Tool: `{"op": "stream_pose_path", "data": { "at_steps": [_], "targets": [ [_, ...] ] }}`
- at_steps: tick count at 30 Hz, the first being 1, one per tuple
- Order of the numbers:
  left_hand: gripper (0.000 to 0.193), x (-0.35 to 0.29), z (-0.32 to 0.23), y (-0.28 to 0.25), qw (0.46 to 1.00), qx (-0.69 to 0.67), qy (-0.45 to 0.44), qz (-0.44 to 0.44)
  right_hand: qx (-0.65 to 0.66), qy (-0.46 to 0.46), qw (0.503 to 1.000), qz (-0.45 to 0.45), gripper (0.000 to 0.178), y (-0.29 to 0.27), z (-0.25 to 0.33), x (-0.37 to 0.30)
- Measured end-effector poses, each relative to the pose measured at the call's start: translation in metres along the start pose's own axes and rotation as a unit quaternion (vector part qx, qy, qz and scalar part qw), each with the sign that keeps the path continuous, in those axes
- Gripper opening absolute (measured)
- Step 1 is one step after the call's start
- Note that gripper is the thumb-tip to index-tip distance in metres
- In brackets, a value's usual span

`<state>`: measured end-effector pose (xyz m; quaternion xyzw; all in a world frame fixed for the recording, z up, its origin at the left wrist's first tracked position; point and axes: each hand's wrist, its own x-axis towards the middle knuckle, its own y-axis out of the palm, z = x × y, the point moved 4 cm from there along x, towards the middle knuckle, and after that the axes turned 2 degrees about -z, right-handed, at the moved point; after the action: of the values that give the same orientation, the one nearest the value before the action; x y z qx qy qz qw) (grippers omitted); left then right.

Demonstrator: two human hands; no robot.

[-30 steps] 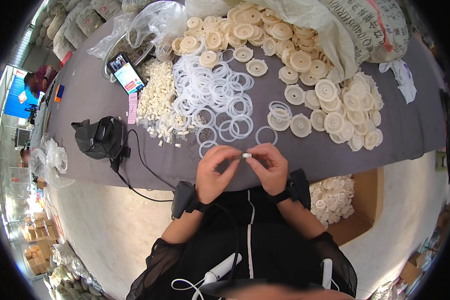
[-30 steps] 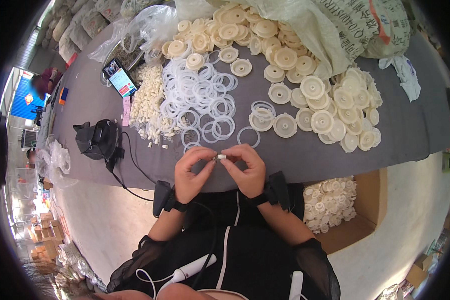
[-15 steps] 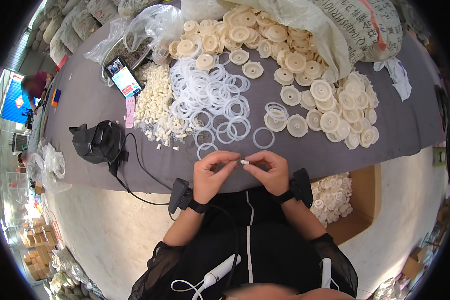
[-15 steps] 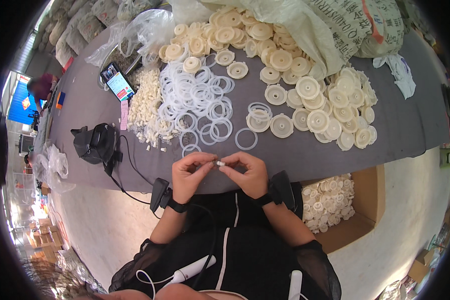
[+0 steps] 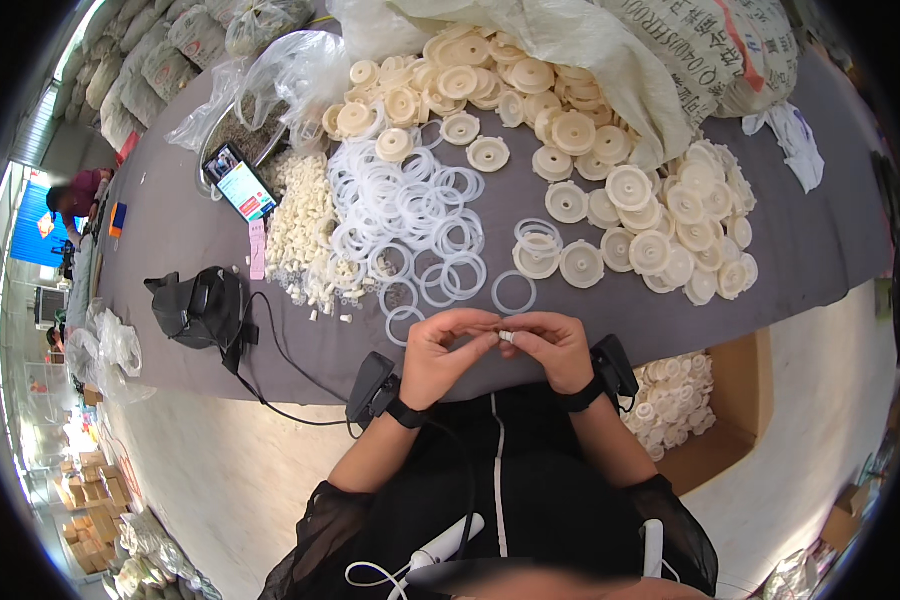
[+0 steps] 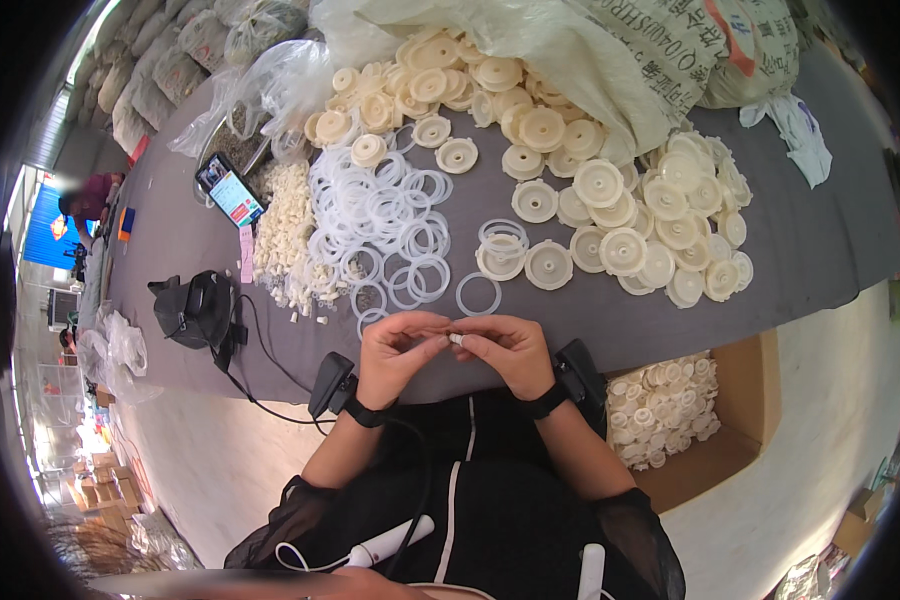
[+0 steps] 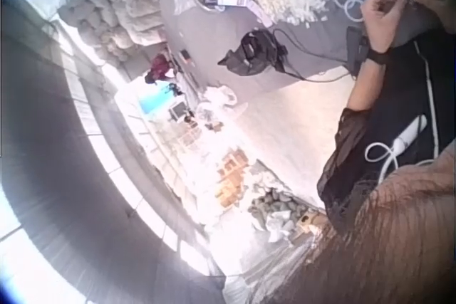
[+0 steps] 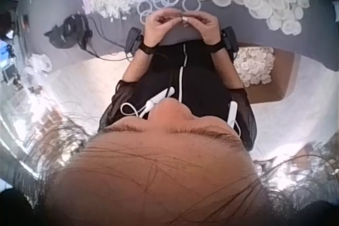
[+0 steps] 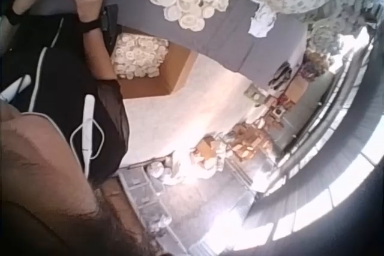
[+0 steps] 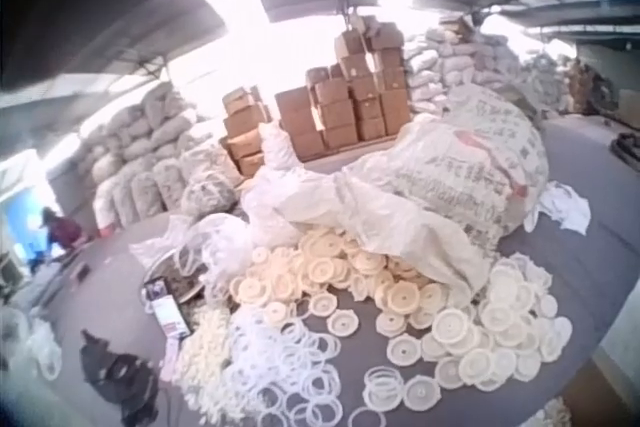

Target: The person assembles small plastic rings and small plastic clips into a white plastic base part by hand.

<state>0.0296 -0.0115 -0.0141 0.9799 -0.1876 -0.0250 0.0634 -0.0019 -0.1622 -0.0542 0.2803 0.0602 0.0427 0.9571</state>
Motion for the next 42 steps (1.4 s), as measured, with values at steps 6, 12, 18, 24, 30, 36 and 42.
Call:
{"op": "stream_pose_path", "data": {
  "at_steps": [6, 12, 18, 24, 30, 36, 42],
  "targets": [
    [0.023, 0.035, -0.002, 0.02, 0.996, 0.084, 0.001, 0.041, 0.07, -0.023, 0.997, -0.03, 0.02, -0.022, 0.002, 0.002],
    [0.026, 0.13, -0.013, 0.049, 0.928, 0.318, 0.167, 0.101, 0.233, -0.078, 0.968, -0.047, 0.02, -0.037, 0.001, 0.004],
    [0.032, 0.175, 0.013, 0.078, 0.792, 0.533, 0.266, 0.134, 0.223, -0.08, 0.97, -0.051, 0.021, -0.034, -0.001, 0.006],
    [0.023, 0.157, -0.007, 0.034, 0.887, 0.414, 0.185, 0.089, 0.176, -0.084, 0.978, -0.075, 0.02, -0.03, 0.001, 0.004],
    [0.012, 0.07, -0.039, 0.015, 0.932, 0.304, 0.173, -0.094, 0.015, -0.141, 0.985, -0.093, 0.021, -0.002, 0.012, -0.004],
    [0.012, 0.015, -0.024, 0.005, 0.975, 0.152, 0.123, -0.108, -0.103, -0.113, 0.986, -0.06, 0.02, 0.017, 0.008, -0.002],
    [0.014, -0.008, -0.023, -0.003, 0.984, 0.098, 0.082, -0.122, -0.083, -0.089, 0.989, -0.085, 0.02, 0.034, 0.004, -0.006]
  ]
}}
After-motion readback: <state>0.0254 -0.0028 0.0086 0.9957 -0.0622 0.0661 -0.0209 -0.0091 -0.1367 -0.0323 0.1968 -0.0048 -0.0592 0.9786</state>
